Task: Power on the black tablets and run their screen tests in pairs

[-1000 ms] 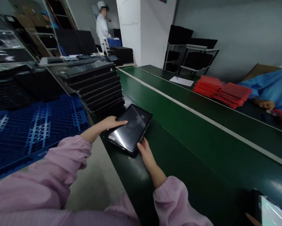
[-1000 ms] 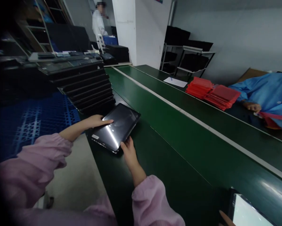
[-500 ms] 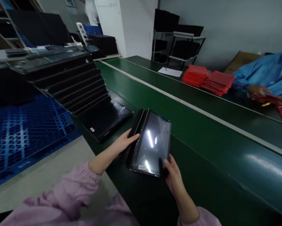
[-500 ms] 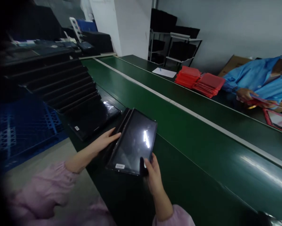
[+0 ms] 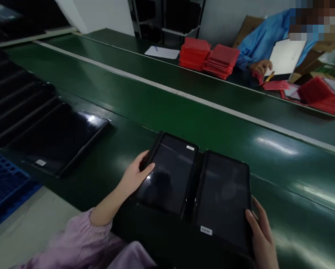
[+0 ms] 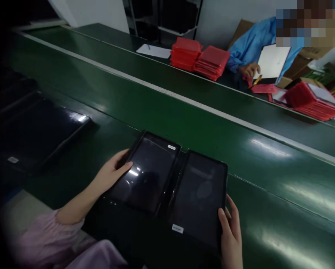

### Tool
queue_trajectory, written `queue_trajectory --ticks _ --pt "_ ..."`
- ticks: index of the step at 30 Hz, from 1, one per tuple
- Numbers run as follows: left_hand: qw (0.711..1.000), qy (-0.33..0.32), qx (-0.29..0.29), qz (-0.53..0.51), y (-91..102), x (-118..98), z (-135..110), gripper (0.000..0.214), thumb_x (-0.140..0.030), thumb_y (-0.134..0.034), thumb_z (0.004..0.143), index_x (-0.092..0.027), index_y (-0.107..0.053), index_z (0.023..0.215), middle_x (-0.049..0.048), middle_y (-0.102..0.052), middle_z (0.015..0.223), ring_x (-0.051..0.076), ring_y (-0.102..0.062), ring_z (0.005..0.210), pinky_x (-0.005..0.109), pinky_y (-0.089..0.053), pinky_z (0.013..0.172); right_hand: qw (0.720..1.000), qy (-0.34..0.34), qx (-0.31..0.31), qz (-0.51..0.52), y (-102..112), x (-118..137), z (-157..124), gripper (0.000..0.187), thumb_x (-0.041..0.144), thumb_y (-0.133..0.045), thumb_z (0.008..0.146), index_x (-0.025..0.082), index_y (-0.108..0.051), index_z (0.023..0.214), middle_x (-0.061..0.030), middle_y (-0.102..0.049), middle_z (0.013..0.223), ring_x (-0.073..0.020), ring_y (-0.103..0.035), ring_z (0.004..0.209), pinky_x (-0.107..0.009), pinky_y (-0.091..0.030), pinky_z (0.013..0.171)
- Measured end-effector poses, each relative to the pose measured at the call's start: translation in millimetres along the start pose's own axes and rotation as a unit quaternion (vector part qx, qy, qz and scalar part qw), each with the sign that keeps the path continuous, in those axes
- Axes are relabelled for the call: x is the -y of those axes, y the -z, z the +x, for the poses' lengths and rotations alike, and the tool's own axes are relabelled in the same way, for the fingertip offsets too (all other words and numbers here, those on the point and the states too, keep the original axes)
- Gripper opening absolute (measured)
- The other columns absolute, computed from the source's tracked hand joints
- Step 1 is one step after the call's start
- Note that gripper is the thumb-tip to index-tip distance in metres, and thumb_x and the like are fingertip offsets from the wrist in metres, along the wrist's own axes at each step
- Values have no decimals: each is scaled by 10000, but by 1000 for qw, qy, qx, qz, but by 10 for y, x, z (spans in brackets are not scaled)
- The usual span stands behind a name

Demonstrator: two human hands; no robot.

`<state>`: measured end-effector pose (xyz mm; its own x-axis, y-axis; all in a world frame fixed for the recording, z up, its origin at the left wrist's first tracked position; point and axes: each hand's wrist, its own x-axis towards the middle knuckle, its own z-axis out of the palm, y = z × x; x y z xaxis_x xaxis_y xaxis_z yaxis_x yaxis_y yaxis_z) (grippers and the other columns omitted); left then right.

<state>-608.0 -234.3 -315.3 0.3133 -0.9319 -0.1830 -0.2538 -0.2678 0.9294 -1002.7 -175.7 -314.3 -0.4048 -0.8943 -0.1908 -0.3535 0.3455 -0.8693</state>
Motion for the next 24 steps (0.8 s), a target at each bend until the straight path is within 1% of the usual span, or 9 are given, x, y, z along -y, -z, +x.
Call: queue_trajectory --ticks 2,3,5,7,10,14,17,20,24 --pt "983 -105 -44 145 -12 -39 38 546 -550 -694 860 -246 -724 1313 170 -650 1543 450 -502 1533 668 -387 1271 997 4 -55 -63 98 -50 -34 768 805 -643 873 268 -672 1422 -131 -787 1232 -354 -782 1028 -467 -644 781" --pt "968 -141 -40 202 -55 -77 61 528 -529 -670 895 -249 -719 1341 174 -613 1584 452 -453 1569 687 -354 1286 991 36 -78 -101 111 -54 -27 771 829 -620 864 261 -696 1380 -151 -760 1280 -385 -748 1124 -523 -633 867" --pt "943 -180 13 278 -232 -187 115 558 -527 -638 943 -239 -686 1419 185 -566 1629 450 -411 1600 693 -330 1298 967 139 -103 -184 100 -43 47 753 843 -577 872 243 -737 1298 -187 -719 1309 -438 -666 1242 -642 -565 999" --pt "920 -197 83 329 -519 -326 180 654 -546 -637 951 -194 -631 1501 212 -515 1677 461 -383 1619 693 -309 1309 947 193 -110 -234 75 -26 193 748 833 -540 906 236 -736 1313 -195 -708 1261 -437 -650 1210 -679 -536 1005" --pt "884 -226 136 386 -1017 -530 296 781 -531 -658 932 -118 -543 1585 251 -446 1733 478 -327 1647 705 -257 1323 953 176 -107 -224 78 -12 465 763 818 -539 928 235 -703 1392 -150 -706 1167 -345 -692 1027 -536 -598 858" --pt "864 -260 131 411 -1423 -718 466 689 -450 -613 947 -113 -587 1547 219 -599 1626 422 -469 1578 640 -291 1332 966 161 -83 -185 146 -1 723 776 817 -581 914 226 -704 1402 -115 -700 1110 -260 -676 865 -420 -595 714" --pt "861 -260 114 423 -1452 -784 575 596 -428 -574 949 -138 -680 1458 181 -720 1489 397 -606 1451 591 -375 1301 971 160 -73 -161 130 24 768 717 783 -606 927 245 -712 1388 -101 -691 1111 -223 -647 802 -400 -596 687" --pt "859 -248 95 438 -1393 -800 645 580 -426 -565 926 -130 -727 1398 182 -752 1435 417 -647 1390 590 -436 1257 971 160 -76 -158 18 57 741 681 765 -597 950 252 -710 1384 -115 -677 1170 -213 -638 799 -402 -605 681" --pt "852 -234 87 460 -1399 -814 659 466 -349 -568 894 -156 -783 1259 166 -792 1356 408 -686 1336 547 -499 1208 969 171 -84 -159 -110 63 718 618 722 -605 981 279 -702 1402 -125 -657 1252 -255 -695 960 -462 -650 819"
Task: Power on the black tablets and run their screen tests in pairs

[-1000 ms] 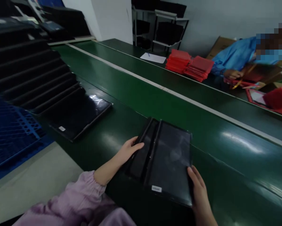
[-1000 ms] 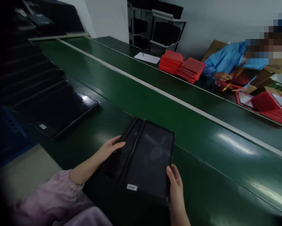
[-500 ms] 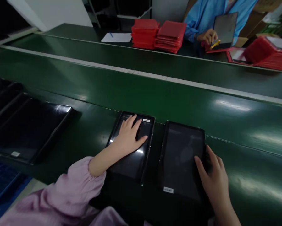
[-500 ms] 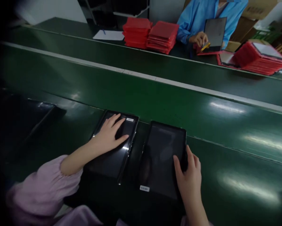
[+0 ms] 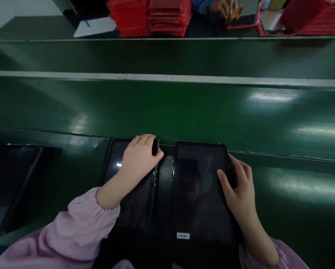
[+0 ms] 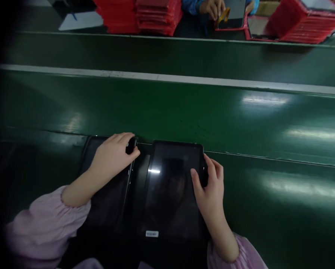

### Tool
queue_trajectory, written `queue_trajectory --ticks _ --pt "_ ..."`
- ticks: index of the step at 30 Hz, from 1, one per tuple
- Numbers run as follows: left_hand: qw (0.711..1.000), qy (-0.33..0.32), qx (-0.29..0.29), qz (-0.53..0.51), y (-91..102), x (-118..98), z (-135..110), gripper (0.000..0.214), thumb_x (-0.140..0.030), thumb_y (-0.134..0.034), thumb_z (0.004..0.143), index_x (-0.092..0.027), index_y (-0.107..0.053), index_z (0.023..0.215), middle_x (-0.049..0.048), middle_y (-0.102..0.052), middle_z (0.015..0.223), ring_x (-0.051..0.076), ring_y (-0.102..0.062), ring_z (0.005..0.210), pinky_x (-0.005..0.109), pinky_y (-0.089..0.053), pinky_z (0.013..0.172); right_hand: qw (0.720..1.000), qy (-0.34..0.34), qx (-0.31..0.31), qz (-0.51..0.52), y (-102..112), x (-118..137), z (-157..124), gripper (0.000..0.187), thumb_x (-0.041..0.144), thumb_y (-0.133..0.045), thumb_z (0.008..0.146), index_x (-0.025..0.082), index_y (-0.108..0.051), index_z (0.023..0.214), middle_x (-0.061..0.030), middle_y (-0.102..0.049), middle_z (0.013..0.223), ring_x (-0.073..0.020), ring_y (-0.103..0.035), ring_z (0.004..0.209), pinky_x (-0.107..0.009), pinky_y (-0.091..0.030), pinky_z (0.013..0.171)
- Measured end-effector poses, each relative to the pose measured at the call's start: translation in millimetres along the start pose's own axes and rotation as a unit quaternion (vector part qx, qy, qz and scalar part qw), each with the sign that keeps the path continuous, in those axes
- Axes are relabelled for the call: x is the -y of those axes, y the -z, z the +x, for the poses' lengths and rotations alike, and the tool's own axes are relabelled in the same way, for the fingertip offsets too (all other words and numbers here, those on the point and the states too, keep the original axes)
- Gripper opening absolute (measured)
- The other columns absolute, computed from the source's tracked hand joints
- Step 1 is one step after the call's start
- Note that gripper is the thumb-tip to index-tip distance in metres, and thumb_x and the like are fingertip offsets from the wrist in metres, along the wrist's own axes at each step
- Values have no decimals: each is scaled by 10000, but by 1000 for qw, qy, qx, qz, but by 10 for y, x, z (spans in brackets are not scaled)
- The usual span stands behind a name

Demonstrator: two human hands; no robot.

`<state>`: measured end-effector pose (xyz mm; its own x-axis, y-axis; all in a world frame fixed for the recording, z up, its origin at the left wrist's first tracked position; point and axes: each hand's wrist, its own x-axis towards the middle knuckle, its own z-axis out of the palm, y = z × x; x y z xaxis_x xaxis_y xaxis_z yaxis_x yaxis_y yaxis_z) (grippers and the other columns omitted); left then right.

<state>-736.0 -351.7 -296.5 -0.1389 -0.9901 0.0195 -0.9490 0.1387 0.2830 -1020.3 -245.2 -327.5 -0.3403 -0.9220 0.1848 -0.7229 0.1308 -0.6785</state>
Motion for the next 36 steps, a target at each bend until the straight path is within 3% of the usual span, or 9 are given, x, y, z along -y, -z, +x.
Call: queue_trajectory --ticks 5,10,14,17,19,23,31,33,36 --pt "999 28 25 -36 98 16 20 503 -380 -634 877 -178 -746 1324 166 -784 1380 438 -676 1366 590 -527 1175 996 -18 22 88 5 -72 -39 593 632 -536 1060 323 -580 1565 -136 -638 1500 -326 -668 1317 -564 -607 1068" --pt "960 60 9 -274 398 446 -29 616 -485 -660 895 -238 -643 1460 125 -654 1596 367 -657 1431 547 -486 1243 976 -28 29 213 56 -152 -170 774 606 -553 1069 403 -239 1747 -105 -532 1685 -323 -549 1532 -600 -547 1170" --pt "900 194 -123 -370 444 921 -442 515 -480 -705 920 -275 -659 1390 74 -658 1589 365 -501 1578 536 -355 1345 950 -77 113 279 87 -153 -303 701 563 -491 1099 471 -224 1741 -37 -414 1782 -281 -427 1630 -547 -529 1212" --pt "862 265 -106 -418 274 1169 -924 661 -654 -598 930 -270 -620 1467 136 -691 1539 418 -559 1525 610 -394 1319 943 -102 125 291 78 -130 -362 684 560 -492 1087 487 -263 1728 -8 -375 1803 -279 -387 1651 -535 -532 1213" --pt "845 288 -75 -444 133 1243 -1199 712 -691 -617 907 -284 -633 1491 130 -653 1595 417 -538 1545 572 -433 1310 941 -113 111 298 44 -100 -372 714 565 -522 1067 481 -267 1728 -16 -386 1797 -294 -387 1650 -558 -522 1220" --pt "818 266 -86 -503 -56 1171 -1408 731 -664 -626 932 -354 -577 1593 28 -616 1649 340 -438 1626 449 -394 1351 934 -102 111 323 -71 -5 -363 780 578 -519 1063 454 -172 1751 -48 -363 1807 -308 -353 1666 -630 -454 1263" --pt "766 279 -62 -576 -38 879 -1071 817 -516 -731 830 -280 -583 1598 63 -553 1703 371 -332 1673 504 -357 1356 943 -67 109 307 -155 -12 -256 782 624 -444 1081 404 -113 1755 -88 -358 1805 -310 -324 1679 -641 -410 1285" --pt "772 266 -53 -575 -34 830 -991 814 -436 -732 808 -274 -588 1592 57 -563 1695 362 -311 1682 496 -362 1354 949 -66 101 290 -97 -38 -140 758 627 -447 1078 391 -180 1748 -92 -397 1784 -322 -370 1657 -623 -434 1271" --pt "783 246 -62 -568 -48 766 -894 774 -336 -722 774 -259 -637 1540 58 -613 1653 346 -288 1692 475 -356 1358 982 4 69 177 3 56 -1 605 606 -488 1079 351 -506 1627 -84 -489 1725 -366 -387 1642 -624 -380 1305"
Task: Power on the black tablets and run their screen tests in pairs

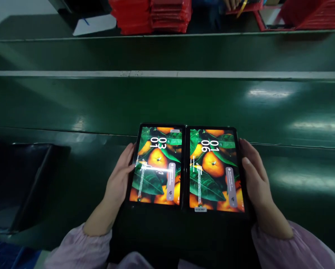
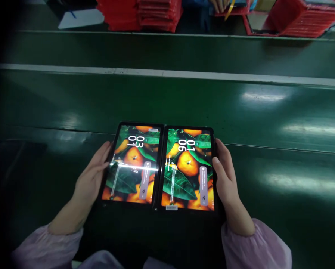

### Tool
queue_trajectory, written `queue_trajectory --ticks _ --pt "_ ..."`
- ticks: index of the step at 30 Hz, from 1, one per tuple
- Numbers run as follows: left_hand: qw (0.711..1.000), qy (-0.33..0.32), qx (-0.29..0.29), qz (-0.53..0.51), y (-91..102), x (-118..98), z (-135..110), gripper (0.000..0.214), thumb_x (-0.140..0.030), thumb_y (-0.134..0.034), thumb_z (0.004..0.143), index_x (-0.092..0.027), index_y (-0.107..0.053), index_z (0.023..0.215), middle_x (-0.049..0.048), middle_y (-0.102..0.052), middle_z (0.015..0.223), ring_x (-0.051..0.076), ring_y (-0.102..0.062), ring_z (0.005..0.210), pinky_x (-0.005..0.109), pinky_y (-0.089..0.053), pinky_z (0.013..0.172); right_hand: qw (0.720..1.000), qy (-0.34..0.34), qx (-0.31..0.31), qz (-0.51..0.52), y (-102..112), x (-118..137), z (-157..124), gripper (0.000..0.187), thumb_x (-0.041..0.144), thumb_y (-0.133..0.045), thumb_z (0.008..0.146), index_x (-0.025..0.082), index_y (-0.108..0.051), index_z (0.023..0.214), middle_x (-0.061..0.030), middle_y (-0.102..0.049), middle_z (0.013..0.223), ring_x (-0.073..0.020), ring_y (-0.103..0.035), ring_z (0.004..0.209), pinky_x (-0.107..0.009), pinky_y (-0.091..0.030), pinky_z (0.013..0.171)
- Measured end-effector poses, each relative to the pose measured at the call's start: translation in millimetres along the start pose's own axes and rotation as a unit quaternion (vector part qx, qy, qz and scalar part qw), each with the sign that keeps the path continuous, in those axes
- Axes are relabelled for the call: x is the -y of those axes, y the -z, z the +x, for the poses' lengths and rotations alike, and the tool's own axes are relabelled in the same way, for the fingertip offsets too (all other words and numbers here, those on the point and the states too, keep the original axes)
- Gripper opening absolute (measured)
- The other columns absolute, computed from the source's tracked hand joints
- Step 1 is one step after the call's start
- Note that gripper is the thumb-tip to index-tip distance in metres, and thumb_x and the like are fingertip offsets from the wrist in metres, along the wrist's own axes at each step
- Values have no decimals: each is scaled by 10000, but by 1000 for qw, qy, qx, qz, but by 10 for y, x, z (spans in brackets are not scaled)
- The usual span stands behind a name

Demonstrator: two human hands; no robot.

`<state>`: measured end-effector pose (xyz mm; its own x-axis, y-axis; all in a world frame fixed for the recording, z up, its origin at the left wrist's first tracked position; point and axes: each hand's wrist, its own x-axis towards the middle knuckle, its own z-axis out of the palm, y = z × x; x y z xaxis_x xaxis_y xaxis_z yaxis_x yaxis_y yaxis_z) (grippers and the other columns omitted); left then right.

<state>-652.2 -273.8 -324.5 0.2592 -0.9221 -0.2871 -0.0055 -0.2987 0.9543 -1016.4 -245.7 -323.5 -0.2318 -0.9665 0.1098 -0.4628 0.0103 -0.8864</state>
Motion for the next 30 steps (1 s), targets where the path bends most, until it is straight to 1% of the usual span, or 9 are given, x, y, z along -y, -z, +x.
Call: queue_trajectory --ticks 4,7,11,13,15,17,19,25,30 --pt "999 -14 -6 -29 -55 -9 69 668 -287 -694 741 -237 -723 1406 82 -683 1573 347 -350 1669 487 -362 1354 945 235 46 -224 -123 332 -84 366 519 -558 1078 346 -808 1282 -22 -516 1704 -457 -182 1700 -780 -208 1327" --pt "999 -17 -4 -49 -44 -2 134 622 -305 -726 722 -234 -743 1340 95 -710 1534 369 -389 1648 503 -371 1345 899 310 96 -294 -218 484 -206 368 451 -523 1107 300 -812 1280 -59 -567 1665 -477 -172 1697 -830 -278 1279" --pt "999 -39 10 5 -41 -2 184 676 -402 -791 769 -239 -684 1416 129 -657 1581 413 -431 1615 557 -375 1331 897 322 25 -303 -45 496 -192 286 268 -609 1083 230 -844 924 -85 -779 1380 -451 -419 1605 -695 -466 1223" --pt "992 -66 25 103 -61 -22 146 807 -501 -819 789 -255 -597 1525 155 -547 1676 446 -396 1627 624 -355 1323 901 315 -13 -297 83 515 -166 268 186 -647 1056 215 -816 850 -83 -837 1184 -373 -646 1407 -502 -609 1070" --pt "970 -97 42 218 -79 -58 65 1025 -602 -871 748 -276 -473 1634 177 -361 1787 487 -263 1674 697 -321 1312 913 299 -31 -277 152 577 -179 244 134 -641 1051 208 -819 902 -70 -834 1030 -251 -777 1083 -337 -637 847" --pt "950 -119 54 282 -72 -94 -18 1187 -658 -906 707 -302 -360 1699 181 -214 1840 504 -158 1698 737 -293 1303 925 285 -28 -250 153 665 -223 241 117 -629 1054 202 -827 946 -51 -797 934 -152 -752 800 -253 -583 670" --pt "957 -123 62 257 -22 -111 -53 1160 -674 -870 757 -340 -309 1716 165 -213 1843 488 -199 1694 731 -308 1300 931 285 -3 -228 124 746 -266 261 113 -619 1059 190 -822 914 -25 -735 824 -92 -674 627 -215 -495 536" --pt "995 -34 10 91 216 -58 104 832 -525 -836 817 -341 -541 1573 130 -558 1667 434 -437 1608 631 -445 1272 923 311 95 -206 129 803 -269 404 115 -554 1089 159 -738 733 27 -540 587 -61 -521 460 -197 -391 456" --pt "997 39 13 72 168 -145 94 787 -417 -858 748 -315 -624 1492 105 -670 1567 403 -440 1613 557 -478 1266 917 330 128 -185 108 742 -305 458 53 -587 1044 181 -580 604 40 -490 565 -52 -457 452 -209 -366 461"
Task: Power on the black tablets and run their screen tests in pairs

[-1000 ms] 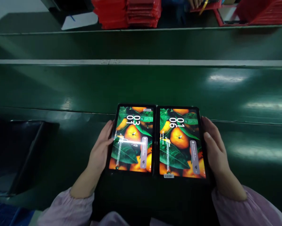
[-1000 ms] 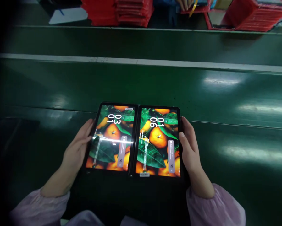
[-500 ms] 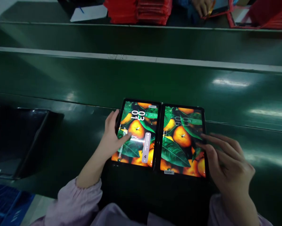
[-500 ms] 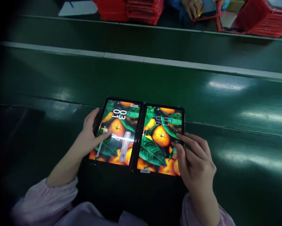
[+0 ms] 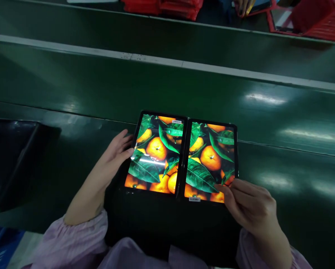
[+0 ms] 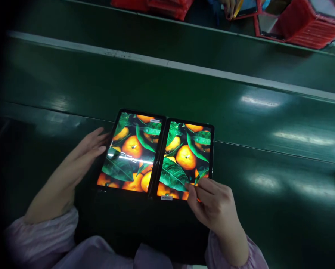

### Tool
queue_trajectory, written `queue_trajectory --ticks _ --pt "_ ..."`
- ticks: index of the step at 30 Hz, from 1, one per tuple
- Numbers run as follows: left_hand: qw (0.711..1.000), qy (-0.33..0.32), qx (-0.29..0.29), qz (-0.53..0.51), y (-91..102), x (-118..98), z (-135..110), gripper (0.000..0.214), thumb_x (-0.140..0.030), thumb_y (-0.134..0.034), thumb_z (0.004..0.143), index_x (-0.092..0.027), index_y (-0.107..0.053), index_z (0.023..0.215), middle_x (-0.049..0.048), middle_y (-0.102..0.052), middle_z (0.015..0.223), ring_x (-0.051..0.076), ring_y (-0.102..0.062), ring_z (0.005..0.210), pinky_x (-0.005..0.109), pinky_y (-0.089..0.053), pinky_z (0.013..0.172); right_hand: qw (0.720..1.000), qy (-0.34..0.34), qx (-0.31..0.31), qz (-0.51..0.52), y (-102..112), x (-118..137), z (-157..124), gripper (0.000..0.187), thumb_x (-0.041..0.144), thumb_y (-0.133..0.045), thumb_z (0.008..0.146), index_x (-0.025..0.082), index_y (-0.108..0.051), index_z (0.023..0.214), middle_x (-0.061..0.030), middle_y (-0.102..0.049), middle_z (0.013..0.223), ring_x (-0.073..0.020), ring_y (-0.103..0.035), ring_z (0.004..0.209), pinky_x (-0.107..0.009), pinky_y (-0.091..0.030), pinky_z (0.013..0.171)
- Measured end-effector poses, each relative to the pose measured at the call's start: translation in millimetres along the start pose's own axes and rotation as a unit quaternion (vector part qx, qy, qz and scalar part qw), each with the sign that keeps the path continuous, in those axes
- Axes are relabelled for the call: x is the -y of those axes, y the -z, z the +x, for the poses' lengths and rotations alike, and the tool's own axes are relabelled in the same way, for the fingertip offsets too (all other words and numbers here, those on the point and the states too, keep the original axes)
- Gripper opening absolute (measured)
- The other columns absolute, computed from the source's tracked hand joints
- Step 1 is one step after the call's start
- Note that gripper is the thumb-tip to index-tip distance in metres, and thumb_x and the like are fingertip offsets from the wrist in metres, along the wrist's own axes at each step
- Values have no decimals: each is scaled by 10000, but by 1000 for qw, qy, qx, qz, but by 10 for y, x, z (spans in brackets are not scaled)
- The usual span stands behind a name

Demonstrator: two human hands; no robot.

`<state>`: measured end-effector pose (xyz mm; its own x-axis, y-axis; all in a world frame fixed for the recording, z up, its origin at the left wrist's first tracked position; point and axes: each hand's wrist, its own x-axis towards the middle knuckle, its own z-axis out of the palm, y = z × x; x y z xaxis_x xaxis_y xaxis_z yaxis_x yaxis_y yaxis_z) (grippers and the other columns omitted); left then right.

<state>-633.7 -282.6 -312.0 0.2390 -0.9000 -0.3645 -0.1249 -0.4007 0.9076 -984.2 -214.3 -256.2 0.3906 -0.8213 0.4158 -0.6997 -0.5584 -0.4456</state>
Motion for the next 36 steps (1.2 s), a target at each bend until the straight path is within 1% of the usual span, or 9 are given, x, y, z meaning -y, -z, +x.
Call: queue_trajectory --ticks 2,5,9,16,19,23,27,32,36 --pt "1000 15 -2 0 -51 -65 -45 777 -407 -834 764 -285 -621 1501 123 -671 1567 404 -433 1618 553 -464 1275 1000 9 13 21 -44 21 -13 480 27 -581 1025 194 -515 580 56 -448 556 -50 -430 453 -210 -356 459" --pt "1000 30 -2 1 -104 -139 -92 767 -399 -784 810 -258 -590 1538 140 -657 1587 402 -420 1626 551 -429 1295 999 20 29 40 -92 51 -20 462 15 -575 1015 196 -496 596 67 -417 568 -45 -396 460 -207 -337 452" --pt "998 54 -10 28 -116 -180 -101 755 -354 -745 835 -272 -575 1565 115 -634 1623 383 -389 1646 520 -417 1307 997 30 52 43 -108 71 -35 455 16 -569 1011 192 -495 598 62 -424 576 -44 -396 464 -230 -310 448" --pt "998 52 -21 25 -86 -143 -58 736 -312 -748 801 -256 -625 1525 127 -650 1599 381 -385 1648 513 -445 1288 995 39 66 67 -97 170 -81 484 -21 -565 973 201 -438 562 64 -358 574 -72 -276 517 -297 -230 458" --pt "998 44 -23 29 -74 -118 -38 756 -332 -770 774 -265 -637 1515 126 -657 1588 395 -389 1644 525 -451 1280 993 40 84 78 -80 180 -91 479 -29 -558 978 195 -449 568 64 -363 580 -67 -287 518 -281 -245 457" --pt "999 40 -16 31 -53 -94 -7 708 -335 -743 811 -307 -641 1511 91 -667 1581 388 -437 1618 558 -446 1283 994 37 77 64 -49 149 -90 482 -19 -573 987 197 -472 568 66 -369 572 -63 -305 499 -275 -254 436" --pt "998 13 -5 67 -40 -24 31 720 -367 -770 826 -291 -624 1527 110 -640 1608 408 -444 1609 594 -441 1280 996 36 56 59 -30 129 -88 456 -25 -588 984 196 -531 590 73 -385 555 -55 -335 465 -267 -290 416" --pt "992 -63 4 112 -81 99 34 836 -476 -780 847 -266 -516 1612 155 -524 1707 426 -462 1592 650 -438 1257 995 39 59 64 -41 150 -70 447 -16 -584 996 195 -562 603 73 -396 551 -52 -352 453 -262 -288 411" --pt "985 -68 9 157 -107 100 14 889 -529 -791 838 -236 -496 1623 189 -553 1673 434 -523 1542 643 -461 1236 996 39 53 67 -58 168 -56 451 -24 -585 992 188 -556 595 71 -387 557 -47 -347 455 -255 -286 418"
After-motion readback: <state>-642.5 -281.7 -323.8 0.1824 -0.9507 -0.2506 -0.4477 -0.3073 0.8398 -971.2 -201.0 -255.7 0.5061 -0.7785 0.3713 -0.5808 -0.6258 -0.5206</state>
